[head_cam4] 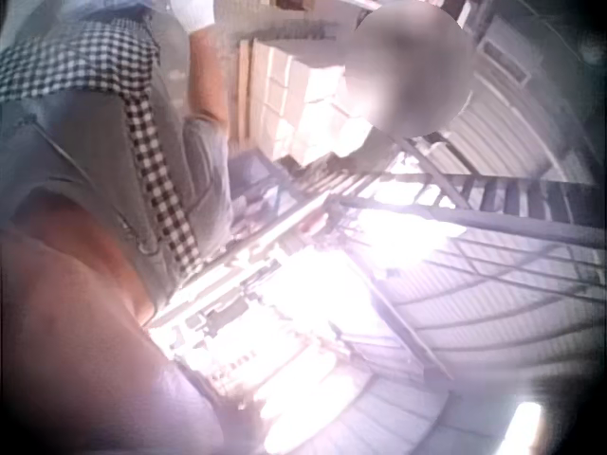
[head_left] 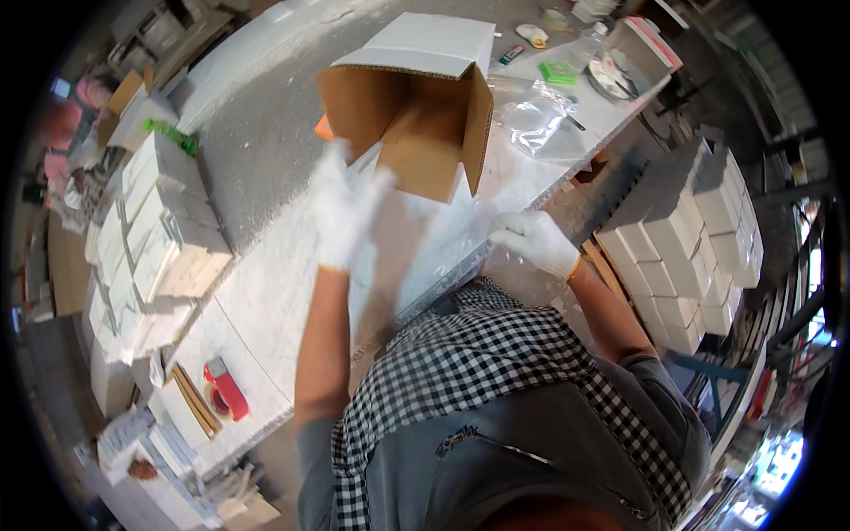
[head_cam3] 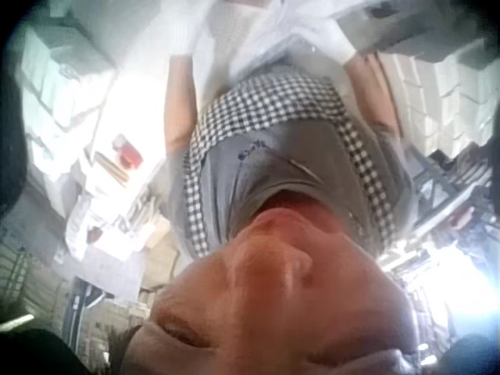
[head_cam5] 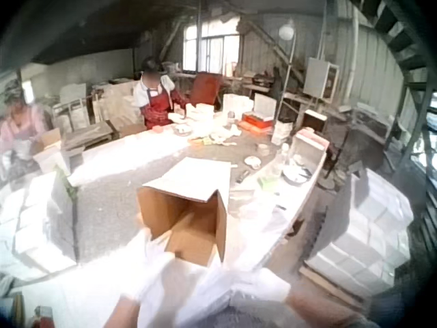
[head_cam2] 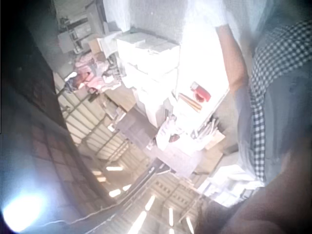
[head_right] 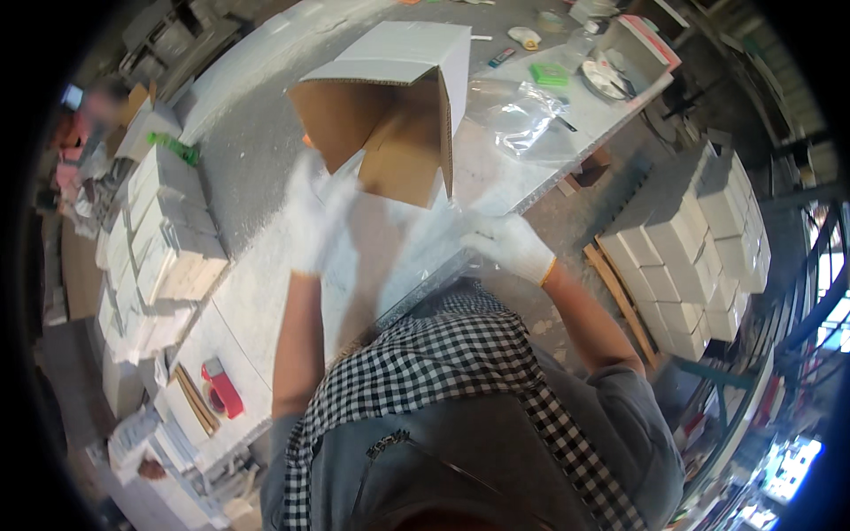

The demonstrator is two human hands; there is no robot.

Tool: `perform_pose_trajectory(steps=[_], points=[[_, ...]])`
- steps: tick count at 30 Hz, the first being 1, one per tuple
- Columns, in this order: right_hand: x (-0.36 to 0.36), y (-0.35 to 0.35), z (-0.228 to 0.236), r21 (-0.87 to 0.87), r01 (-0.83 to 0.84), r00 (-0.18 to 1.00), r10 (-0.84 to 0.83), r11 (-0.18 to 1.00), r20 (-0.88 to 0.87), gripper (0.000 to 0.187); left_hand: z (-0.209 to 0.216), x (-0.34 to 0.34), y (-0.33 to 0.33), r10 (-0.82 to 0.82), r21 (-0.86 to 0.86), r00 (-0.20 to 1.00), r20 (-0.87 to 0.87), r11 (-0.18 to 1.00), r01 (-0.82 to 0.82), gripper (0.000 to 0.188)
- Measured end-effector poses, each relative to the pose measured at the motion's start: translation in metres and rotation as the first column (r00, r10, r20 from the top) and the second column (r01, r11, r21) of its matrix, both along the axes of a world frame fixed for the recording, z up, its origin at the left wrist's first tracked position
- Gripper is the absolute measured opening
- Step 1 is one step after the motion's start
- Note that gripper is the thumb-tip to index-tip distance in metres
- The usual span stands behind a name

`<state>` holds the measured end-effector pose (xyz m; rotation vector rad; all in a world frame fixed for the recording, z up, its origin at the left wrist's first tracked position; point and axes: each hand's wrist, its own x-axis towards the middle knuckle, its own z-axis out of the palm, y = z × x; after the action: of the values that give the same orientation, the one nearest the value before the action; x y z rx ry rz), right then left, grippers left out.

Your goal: The person wipes white rectangular blocks with an orange sponge, then wraps them in plastic film and places them into a cardboard box. The person also uses a tape dispenser to seal the box and stacks the finished packages on a nearby pallet.

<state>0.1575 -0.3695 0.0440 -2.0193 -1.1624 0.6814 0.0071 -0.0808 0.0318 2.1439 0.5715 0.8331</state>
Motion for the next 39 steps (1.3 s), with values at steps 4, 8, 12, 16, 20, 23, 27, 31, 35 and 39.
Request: perform_pose_trajectory(steps=[4,8,12,16,20,23,27,31,35,39], points=[[-0.039,0.013,0.023,0.128,-0.091,0.977,0.113,0.988,-0.183,0.023,0.045,-0.025,-0.085,-0.495,0.145,0.844,-0.207,0.838,0.527,0.073],[-0.015,0.022,0.028,0.103,-0.144,0.978,0.157,0.984,-0.139,0.025,0.020,-0.040,-0.112,-0.609,-0.528,0.772,-0.183,0.723,0.445,0.048],[0.113,0.025,-0.039,0.113,0.580,0.805,-0.545,0.807,-0.233,0.050,0.003,-0.064,-0.098,-0.460,-0.526,0.861,-0.217,0.798,0.293,0.023],[0.200,0.067,-0.093,-0.184,0.883,0.464,-0.864,0.432,0.195,0.108,-0.046,-0.110,-0.088,-0.200,-0.574,0.953,-0.227,0.818,0.035,0.016],[0.231,0.124,-0.115,-0.301,0.884,0.462,-0.767,0.357,0.446,0.121,-0.045,-0.128,-0.101,-0.044,-0.739,0.961,-0.274,0.649,-0.181,0.017],[0.285,0.131,-0.169,-0.116,0.920,0.390,-0.850,0.374,0.355,0.100,-0.041,-0.122,-0.112,0.004,-0.785,0.957,-0.291,0.571,-0.241,0.015],[0.289,0.155,-0.134,0.010,0.869,0.484,-0.855,0.494,0.186,0.073,-0.043,-0.134,-0.116,0.074,-0.796,0.967,-0.245,0.553,-0.244,0.017],[0.351,0.166,-0.068,0.070,0.643,0.530,-0.510,0.763,0.677,0.048,-0.036,-0.132,-0.117,0.069,-0.766,0.957,-0.282,0.585,-0.268,0.018],[0.350,0.211,0.042,0.633,0.353,0.894,-0.449,0.689,-0.010,0.031,-0.031,-0.132,-0.123,0.172,-0.760,0.957,-0.234,0.581,-0.290,0.023],[0.293,0.234,0.169,0.627,0.395,0.868,-0.049,0.672,-0.494,0.022,-0.042,-0.134,-0.109,0.104,-0.667,0.948,-0.299,0.688,-0.286,0.027]])
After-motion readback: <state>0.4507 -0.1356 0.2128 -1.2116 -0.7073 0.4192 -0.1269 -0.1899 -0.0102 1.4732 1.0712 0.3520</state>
